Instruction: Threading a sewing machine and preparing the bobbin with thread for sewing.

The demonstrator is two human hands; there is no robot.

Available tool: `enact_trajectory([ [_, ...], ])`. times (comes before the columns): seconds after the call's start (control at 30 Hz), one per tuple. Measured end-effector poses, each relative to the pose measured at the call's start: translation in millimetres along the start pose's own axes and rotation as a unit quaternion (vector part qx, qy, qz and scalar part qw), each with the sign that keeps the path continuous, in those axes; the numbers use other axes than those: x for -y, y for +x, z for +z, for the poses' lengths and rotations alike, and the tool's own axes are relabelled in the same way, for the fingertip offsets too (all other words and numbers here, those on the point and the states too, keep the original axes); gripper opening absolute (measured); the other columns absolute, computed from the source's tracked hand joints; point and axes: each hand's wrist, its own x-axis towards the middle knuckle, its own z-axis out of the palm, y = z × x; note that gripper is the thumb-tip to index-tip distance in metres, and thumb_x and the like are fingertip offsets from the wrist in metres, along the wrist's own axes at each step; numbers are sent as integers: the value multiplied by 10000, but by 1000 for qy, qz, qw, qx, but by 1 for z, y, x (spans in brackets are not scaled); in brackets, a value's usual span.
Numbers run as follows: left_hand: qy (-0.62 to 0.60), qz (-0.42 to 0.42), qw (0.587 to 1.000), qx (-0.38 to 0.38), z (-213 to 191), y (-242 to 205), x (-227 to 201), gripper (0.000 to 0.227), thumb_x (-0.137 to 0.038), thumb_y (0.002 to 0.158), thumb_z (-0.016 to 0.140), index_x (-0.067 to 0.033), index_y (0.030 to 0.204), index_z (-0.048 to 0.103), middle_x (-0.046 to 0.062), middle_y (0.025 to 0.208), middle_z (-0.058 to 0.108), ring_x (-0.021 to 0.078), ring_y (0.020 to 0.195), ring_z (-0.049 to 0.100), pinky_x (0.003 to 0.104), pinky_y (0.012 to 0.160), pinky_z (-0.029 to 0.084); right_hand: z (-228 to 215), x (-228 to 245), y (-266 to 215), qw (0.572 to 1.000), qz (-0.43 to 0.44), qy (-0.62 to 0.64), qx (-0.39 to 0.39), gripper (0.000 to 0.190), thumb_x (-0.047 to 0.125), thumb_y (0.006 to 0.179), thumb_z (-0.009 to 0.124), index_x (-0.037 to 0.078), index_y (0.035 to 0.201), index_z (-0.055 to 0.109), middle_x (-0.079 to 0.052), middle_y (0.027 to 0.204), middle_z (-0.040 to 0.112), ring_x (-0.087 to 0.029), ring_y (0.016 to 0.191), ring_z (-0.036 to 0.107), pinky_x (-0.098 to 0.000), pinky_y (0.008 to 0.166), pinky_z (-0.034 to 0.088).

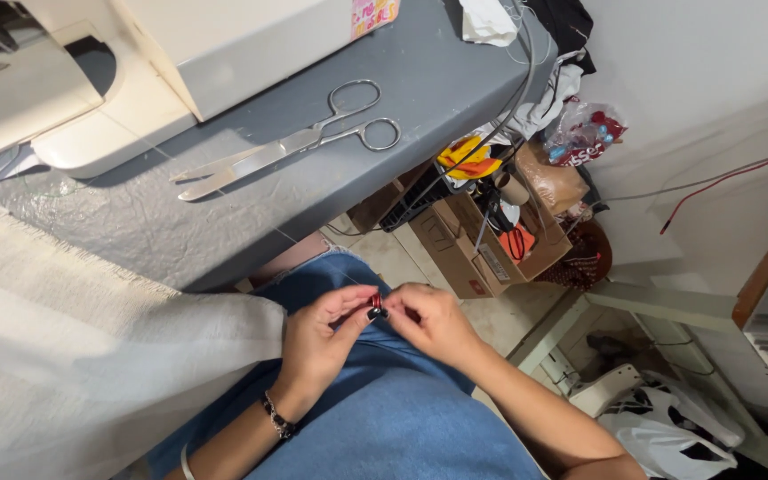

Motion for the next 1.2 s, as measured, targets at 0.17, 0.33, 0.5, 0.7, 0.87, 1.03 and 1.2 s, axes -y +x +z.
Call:
enact_trajectory([
  [0.17,27,31,999,-7,-3,2,5,247,-109,899,714,-76,1136,776,37,1096,829,109,1011,786,229,924,619,-26,29,11,979,-184,-70,48,106,165,1032,610,92,991,674,-36,789,655,-136,663,633,-255,614,566],
  [0.33,45,11,999,12,-2,1,2,273,-126,874,741,-113,1142,788,15,1104,834,91,1022,788,215,931,617,-26,18,27,988,-135,-77,-22,157,168,1030,573,72,970,682,-54,865,707,-167,756,687,-282,635,574],
  [0.5,29,19,999,11,-4,2,4,284,-103,885,719,-87,1165,766,34,1135,825,113,1061,782,232,970,605,-3,1,19,997,-56,-45,-23,217,133,1051,519,31,910,649,-92,799,723,-162,693,732,-230,617,656],
  [0.7,63,36,997,-2,-1,-2,5,253,-140,892,724,-103,1135,785,16,1084,834,85,989,792,211,903,618,-19,13,10,987,-156,15,29,170,119,1019,553,70,916,679,-14,716,662,-65,561,588,-136,449,489],
  [0.87,82,16,996,16,-2,-4,-12,276,-166,899,701,-149,1158,796,-25,1100,842,55,1019,790,184,919,607,-18,4,29,998,-41,-55,-14,135,160,1015,587,66,941,650,-61,843,701,-192,751,706,-318,678,581],
  [1.03,91,41,995,2,-5,-5,-7,216,-144,901,684,-141,1067,822,-38,1026,853,44,926,794,184,858,611,-4,-2,5,993,-105,-34,43,270,139,1046,536,103,779,538,3,634,544,-108,535,558,-228,501,520],
  [1.2,120,66,990,20,-3,-9,-2,183,-189,865,757,-162,1029,832,-59,983,851,28,870,788,173,778,606,-17,11,4,994,-92,-43,48,225,154,1012,558,116,795,508,24,652,496,-87,535,479,-207,460,424],
])
